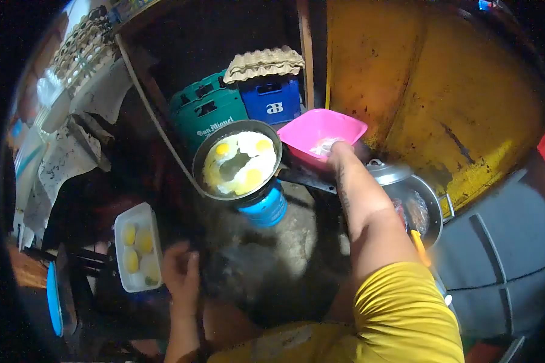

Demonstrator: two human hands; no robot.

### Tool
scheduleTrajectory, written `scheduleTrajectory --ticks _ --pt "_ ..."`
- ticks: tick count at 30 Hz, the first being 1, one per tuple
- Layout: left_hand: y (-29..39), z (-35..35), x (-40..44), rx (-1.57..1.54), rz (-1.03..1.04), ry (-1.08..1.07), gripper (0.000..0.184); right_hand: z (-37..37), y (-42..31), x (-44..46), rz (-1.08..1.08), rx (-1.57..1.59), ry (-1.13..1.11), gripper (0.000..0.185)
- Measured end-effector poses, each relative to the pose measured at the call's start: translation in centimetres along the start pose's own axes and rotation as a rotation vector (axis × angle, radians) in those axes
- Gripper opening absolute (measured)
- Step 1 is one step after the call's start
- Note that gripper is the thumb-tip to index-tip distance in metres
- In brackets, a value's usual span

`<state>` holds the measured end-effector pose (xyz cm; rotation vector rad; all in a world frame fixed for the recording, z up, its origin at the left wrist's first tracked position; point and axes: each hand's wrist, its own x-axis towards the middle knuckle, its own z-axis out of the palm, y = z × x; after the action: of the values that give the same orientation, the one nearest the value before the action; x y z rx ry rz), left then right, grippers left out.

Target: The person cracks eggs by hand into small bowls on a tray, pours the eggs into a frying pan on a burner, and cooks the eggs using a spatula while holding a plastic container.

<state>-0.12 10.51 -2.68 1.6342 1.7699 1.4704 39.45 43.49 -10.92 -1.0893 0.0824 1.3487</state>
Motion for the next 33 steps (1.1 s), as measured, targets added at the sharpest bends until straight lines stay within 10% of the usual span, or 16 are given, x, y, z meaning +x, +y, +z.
scheduleTrajectory --ticks 4,12,15,17,22,33 --pt "-1.3 0.1 -0.1 0.004 0.017 -0.004 0.025 -2.2 -0.2 8.5 0.170 -0.237 0.401 0.039" --pt "-2.1 0.1 -0.3 -0.072 -0.063 -0.009 0.018 -2.8 -1.9 4.0 0.073 -0.218 -0.047 0.038" --pt "-3.0 0.1 -0.6 0.000 -0.051 -0.024 0.014 -0.3 -4.0 -7.2 -0.156 -1.440 0.035 0.040" --pt "-3.1 0.0 -1.0 0.057 -0.013 -0.050 0.013 1.1 -4.7 -15.6 -0.511 -2.537 -0.497 0.044" --pt "-2.2 -0.2 -1.2 0.228 0.068 -0.134 0.009 -2.3 -1.5 -1.7 -0.918 -2.506 -0.703 0.051" --pt "-1.4 1.6 0.0 0.212 0.048 -0.300 0.007 -2.6 2.1 1.0 -0.860 -2.460 -0.376 0.053"
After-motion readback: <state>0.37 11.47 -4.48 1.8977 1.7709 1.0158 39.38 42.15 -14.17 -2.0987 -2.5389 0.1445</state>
